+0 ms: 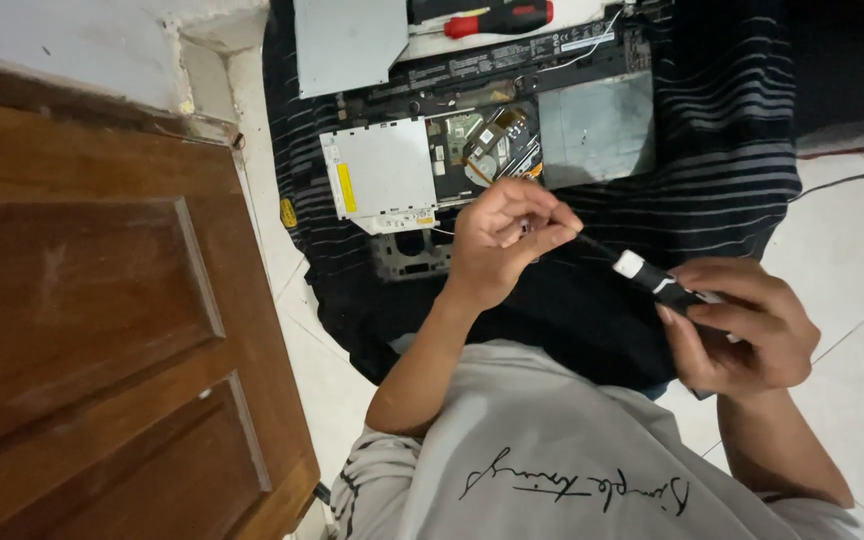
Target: Disassembling a laptop to remove the optical drive by unscrewing it and disconnecting internal cables.
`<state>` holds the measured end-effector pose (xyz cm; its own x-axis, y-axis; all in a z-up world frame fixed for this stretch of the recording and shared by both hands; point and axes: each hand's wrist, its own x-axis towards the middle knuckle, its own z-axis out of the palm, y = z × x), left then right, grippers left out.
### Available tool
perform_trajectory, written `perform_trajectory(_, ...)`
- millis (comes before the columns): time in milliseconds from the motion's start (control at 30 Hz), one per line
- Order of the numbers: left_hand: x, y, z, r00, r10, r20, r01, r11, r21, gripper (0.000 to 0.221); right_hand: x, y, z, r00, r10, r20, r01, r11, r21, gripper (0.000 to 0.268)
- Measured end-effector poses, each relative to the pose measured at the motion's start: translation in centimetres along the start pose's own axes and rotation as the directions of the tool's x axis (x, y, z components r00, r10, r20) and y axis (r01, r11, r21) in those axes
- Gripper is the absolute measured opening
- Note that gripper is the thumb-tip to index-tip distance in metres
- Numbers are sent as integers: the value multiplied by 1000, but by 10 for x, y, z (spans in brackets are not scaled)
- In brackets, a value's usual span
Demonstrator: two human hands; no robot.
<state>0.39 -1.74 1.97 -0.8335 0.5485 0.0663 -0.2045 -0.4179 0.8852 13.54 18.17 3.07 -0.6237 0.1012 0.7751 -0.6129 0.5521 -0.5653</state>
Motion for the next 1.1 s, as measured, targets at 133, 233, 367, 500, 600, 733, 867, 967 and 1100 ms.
perform_trajectory(133,-2,20,0,993,107,40,-114,946,304,14,4,-4,-3,995,57,77,-55,998,-19,25)
perform_trajectory(233,-4,28,-3,983,164,81,-183,883,432,11,5,-6,-2,992,105,73,-105,994,-6,23)
perform_trajectory(367,-6,29,-6,969,213,122,-245,839,485,11,5,-6,-1,990,118,79,-119,993,10,22)
perform_trajectory(500,-9,29,-8,969,210,130,-247,844,476,10,14,-12,0,988,126,86,-127,992,13,20)
perform_trajectory(600,-10,29,-7,984,147,101,-177,870,460,8,15,-14,-1,984,140,109,-144,989,27,19)
perform_trajectory(733,-12,28,-8,985,135,106,-168,887,430,8,16,-13,-2,982,153,110,-159,986,50,22)
perform_trajectory(867,-14,27,-10,973,196,119,-229,851,473,10,11,-11,-1,981,163,107,-167,985,32,25)
perform_trajectory(967,-14,25,-10,957,276,87,-285,845,452,8,2,-10,6,963,263,61,-265,964,16,28)
perform_trajectory(1100,-13,32,-4,939,340,53,-323,820,473,7,-9,-13,27,895,442,-58,-440,897,52,22)
